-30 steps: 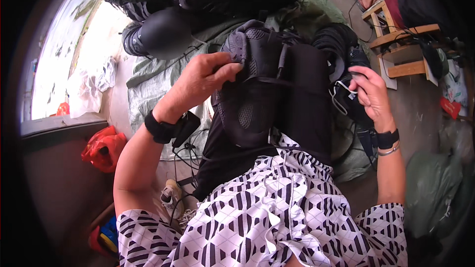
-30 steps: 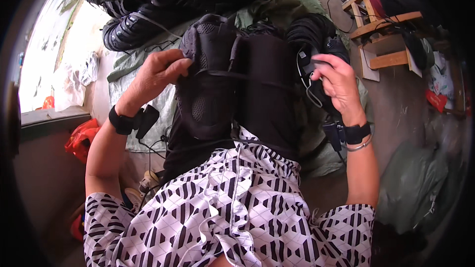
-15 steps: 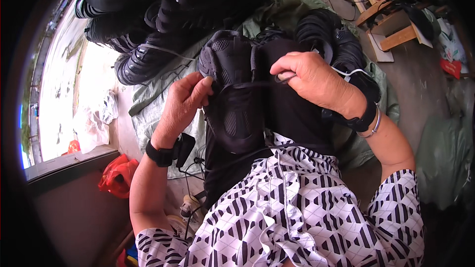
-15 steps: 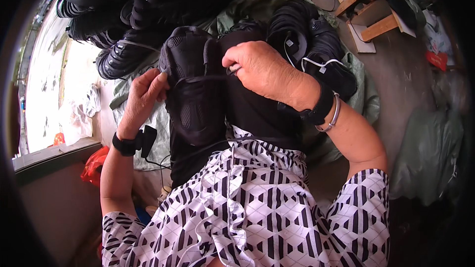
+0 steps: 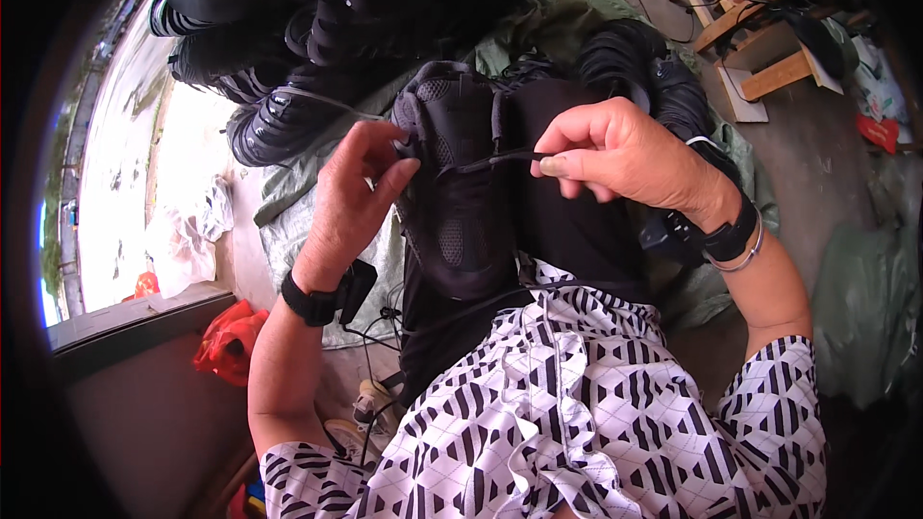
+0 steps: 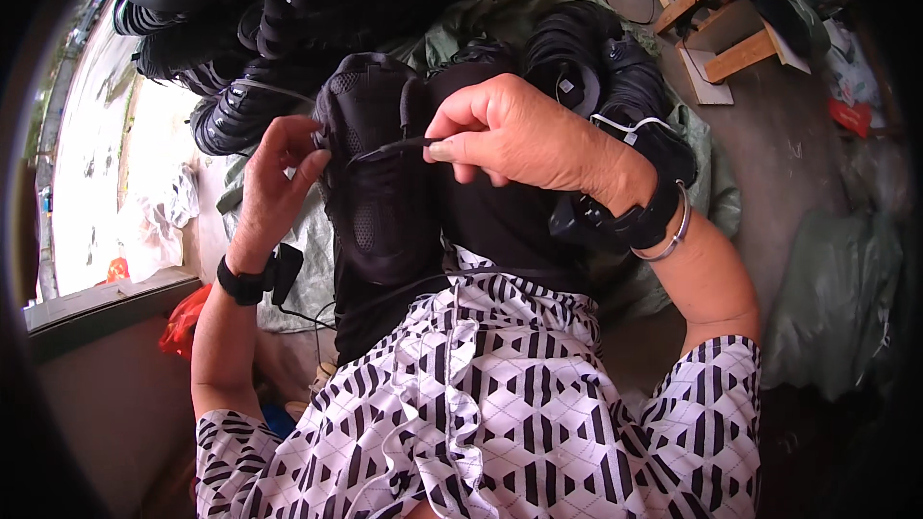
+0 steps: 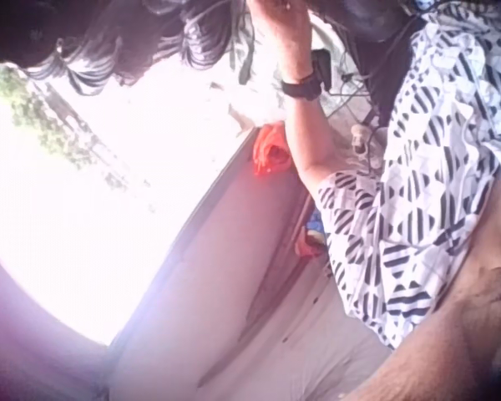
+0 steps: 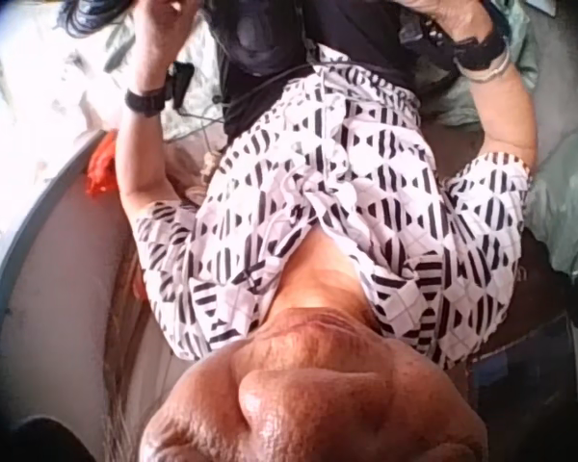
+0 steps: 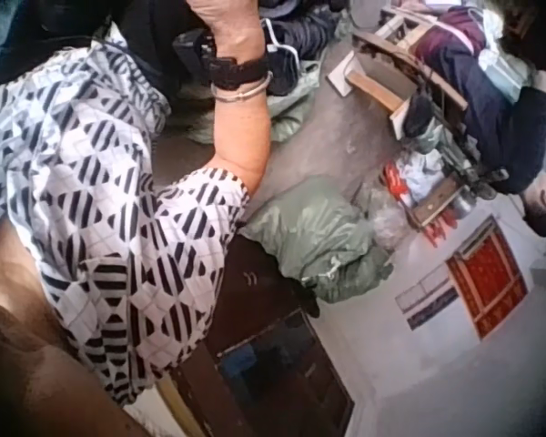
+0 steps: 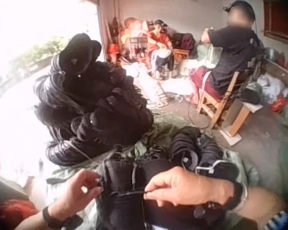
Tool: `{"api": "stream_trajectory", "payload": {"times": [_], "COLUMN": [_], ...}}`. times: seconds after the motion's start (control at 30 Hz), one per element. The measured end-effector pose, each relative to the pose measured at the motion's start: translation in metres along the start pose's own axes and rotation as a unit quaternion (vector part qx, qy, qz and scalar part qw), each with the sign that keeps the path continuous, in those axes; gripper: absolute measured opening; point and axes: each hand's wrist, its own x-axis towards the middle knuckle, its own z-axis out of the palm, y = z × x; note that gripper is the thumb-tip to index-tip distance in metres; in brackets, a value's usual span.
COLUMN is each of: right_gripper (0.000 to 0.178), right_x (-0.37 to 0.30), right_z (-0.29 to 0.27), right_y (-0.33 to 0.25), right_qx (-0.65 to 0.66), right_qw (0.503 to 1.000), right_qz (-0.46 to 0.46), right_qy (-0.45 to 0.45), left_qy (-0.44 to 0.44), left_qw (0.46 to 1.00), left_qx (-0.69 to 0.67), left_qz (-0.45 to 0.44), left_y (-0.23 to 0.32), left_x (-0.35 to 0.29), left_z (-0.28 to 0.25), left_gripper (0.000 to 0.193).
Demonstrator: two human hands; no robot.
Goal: The person is sitting on the floor and lacing a black sneaker. They thread the laces through the eyelets, pull them tight, and tie a knot. The person then picks up another shoe from a pile and begins the lacing process again.
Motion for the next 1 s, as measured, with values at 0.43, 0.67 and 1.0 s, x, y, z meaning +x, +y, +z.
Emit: {"api": "stream_trajectory", "payload": {"times": [0.43, 0.67, 1.0], "right_gripper": [0.013, 0.013, 0.011], "right_x": [0.037, 0.013, 0.016], "right_z": [0.019, 0.033, 0.037], "right_y": [0.025, 0.033, 0.038], "right_qx": [-0.114, -0.310, -0.320], "right_qw": [0.972, 0.932, 0.911], "right_qz": [-0.127, -0.114, -0.164], "right_qy": [0.162, 0.146, 0.202], "left_qy": [-0.217, -0.278, -0.265], "left_qw": [0.816, 0.813, 0.873], "left_qx": [0.397, 0.407, 0.360], "left_qz": [0.359, 0.309, 0.194], "left_y": [0.053, 0.046, 0.048], "left_x": [0.066, 0.069, 0.066], "left_z": [-0.035, -0.029, -0.013], "left_gripper": [0.041, 0.025, 0.014]}}
